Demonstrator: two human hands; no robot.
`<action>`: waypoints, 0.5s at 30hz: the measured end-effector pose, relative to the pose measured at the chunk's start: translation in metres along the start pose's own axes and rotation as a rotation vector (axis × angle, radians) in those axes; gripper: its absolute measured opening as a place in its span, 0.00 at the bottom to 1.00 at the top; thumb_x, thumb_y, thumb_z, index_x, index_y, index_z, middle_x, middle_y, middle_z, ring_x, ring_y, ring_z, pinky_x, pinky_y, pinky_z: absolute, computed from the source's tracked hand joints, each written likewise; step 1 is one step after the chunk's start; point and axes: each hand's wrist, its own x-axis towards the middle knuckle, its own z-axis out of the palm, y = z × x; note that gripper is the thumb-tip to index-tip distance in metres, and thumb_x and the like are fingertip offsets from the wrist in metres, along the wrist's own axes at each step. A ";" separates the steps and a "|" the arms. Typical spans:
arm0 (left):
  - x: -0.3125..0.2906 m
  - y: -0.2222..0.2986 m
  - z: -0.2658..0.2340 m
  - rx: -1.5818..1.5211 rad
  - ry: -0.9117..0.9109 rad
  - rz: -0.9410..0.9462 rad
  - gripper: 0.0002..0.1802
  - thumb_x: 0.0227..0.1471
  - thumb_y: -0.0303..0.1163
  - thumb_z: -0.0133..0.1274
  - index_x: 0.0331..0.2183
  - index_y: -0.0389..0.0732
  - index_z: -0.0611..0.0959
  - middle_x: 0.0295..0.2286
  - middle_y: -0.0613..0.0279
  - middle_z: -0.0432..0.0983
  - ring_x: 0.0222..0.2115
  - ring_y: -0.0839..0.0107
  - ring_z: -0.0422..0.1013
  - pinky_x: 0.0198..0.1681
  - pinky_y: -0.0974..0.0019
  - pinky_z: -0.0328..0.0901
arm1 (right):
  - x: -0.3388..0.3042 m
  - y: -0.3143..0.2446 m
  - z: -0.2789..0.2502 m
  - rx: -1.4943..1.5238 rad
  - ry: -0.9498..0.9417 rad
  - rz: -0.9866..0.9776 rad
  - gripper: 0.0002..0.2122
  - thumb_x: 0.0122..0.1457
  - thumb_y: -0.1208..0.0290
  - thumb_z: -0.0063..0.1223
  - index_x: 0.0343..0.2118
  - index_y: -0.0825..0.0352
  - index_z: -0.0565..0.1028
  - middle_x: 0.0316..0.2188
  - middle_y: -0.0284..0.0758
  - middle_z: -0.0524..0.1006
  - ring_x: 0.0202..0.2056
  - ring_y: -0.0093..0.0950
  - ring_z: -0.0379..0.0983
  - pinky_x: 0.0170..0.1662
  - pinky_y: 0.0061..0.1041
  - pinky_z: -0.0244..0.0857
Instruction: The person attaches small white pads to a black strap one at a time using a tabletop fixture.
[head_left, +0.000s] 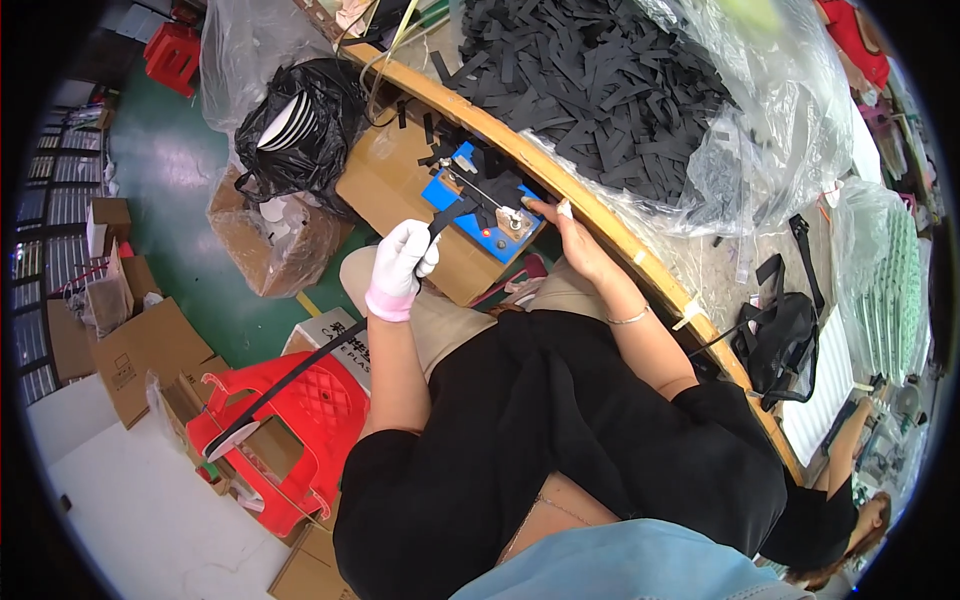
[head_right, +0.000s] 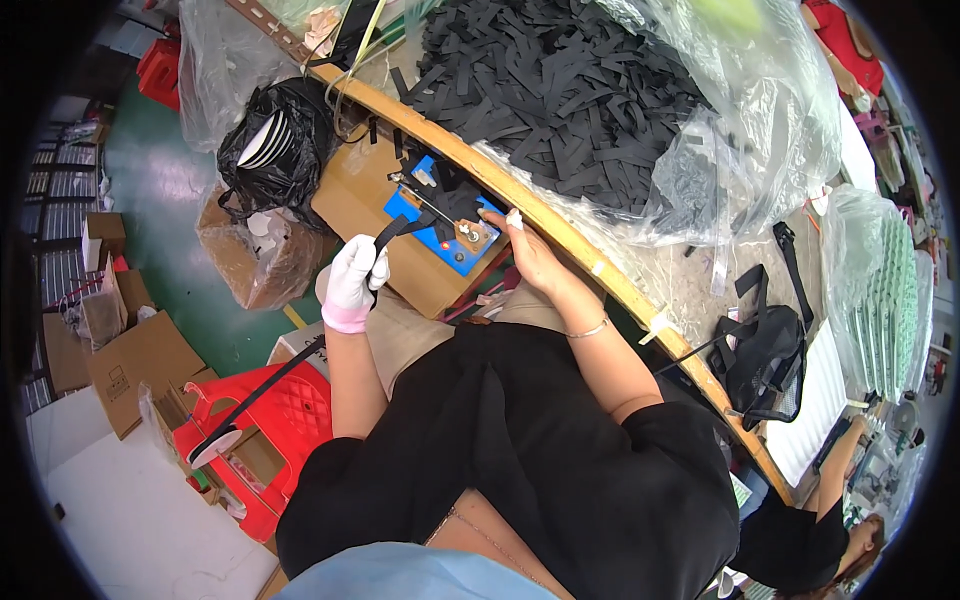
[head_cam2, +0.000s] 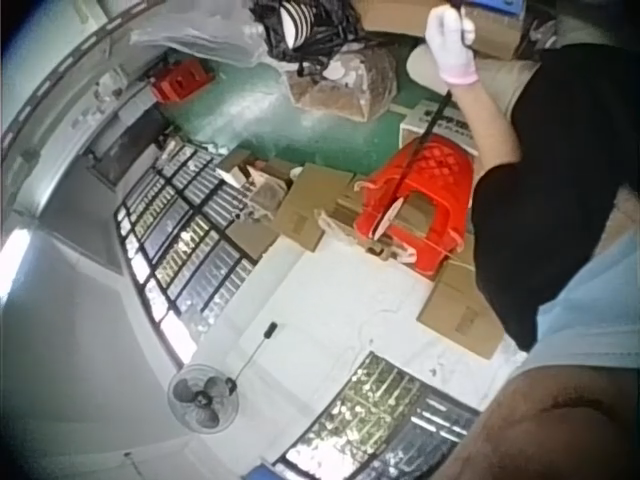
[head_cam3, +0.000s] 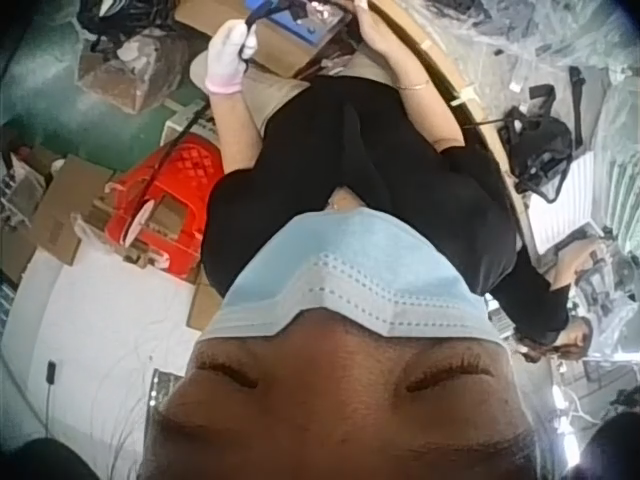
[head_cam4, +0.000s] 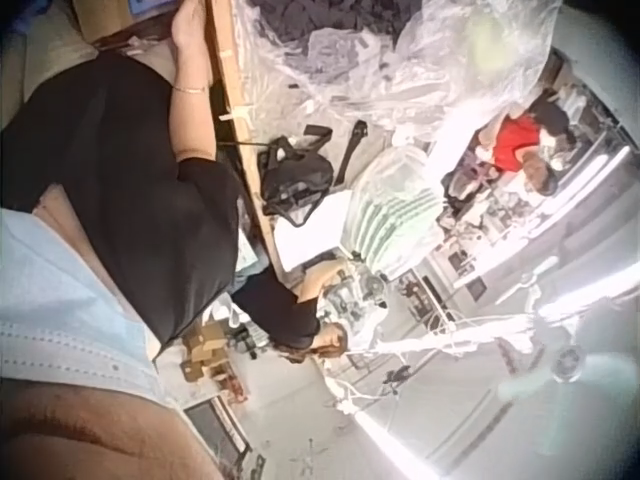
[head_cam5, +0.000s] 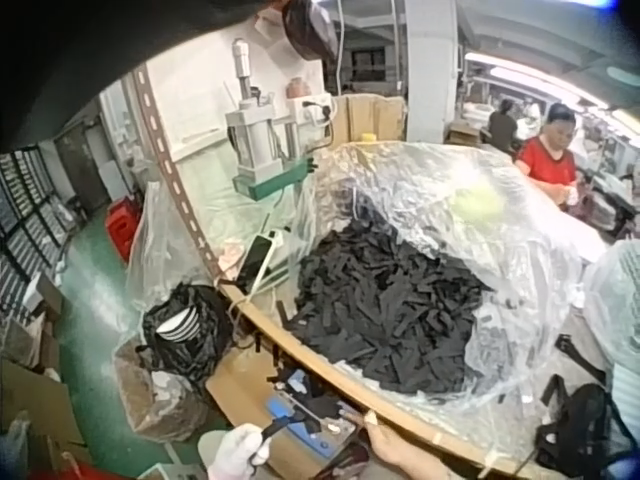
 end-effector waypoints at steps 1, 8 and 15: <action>0.000 0.000 0.001 -0.004 -0.004 0.001 0.12 0.54 0.37 0.47 0.28 0.38 0.73 0.17 0.71 0.67 0.16 0.86 0.58 0.18 0.82 0.51 | 0.003 0.008 -0.001 0.001 0.003 0.001 0.36 0.59 0.43 0.10 0.52 0.71 0.63 0.54 0.44 0.61 0.57 0.37 0.52 0.60 0.30 0.41; -0.004 -0.008 0.000 -0.020 -0.002 -0.028 0.11 0.54 0.37 0.47 0.29 0.38 0.73 0.17 0.70 0.67 0.15 0.85 0.58 0.18 0.82 0.52 | 0.027 0.004 0.000 -0.124 -0.080 -0.109 0.33 0.60 0.45 0.09 0.52 0.62 0.66 0.55 0.43 0.59 0.59 0.37 0.47 0.62 0.32 0.34; -0.013 -0.018 -0.007 -0.016 0.032 -0.039 0.11 0.54 0.36 0.47 0.29 0.38 0.73 0.17 0.70 0.67 0.15 0.85 0.59 0.18 0.82 0.52 | 0.045 -0.005 0.004 -0.115 -0.146 -0.082 0.33 0.60 0.46 0.09 0.51 0.61 0.68 0.54 0.43 0.61 0.59 0.38 0.49 0.62 0.31 0.35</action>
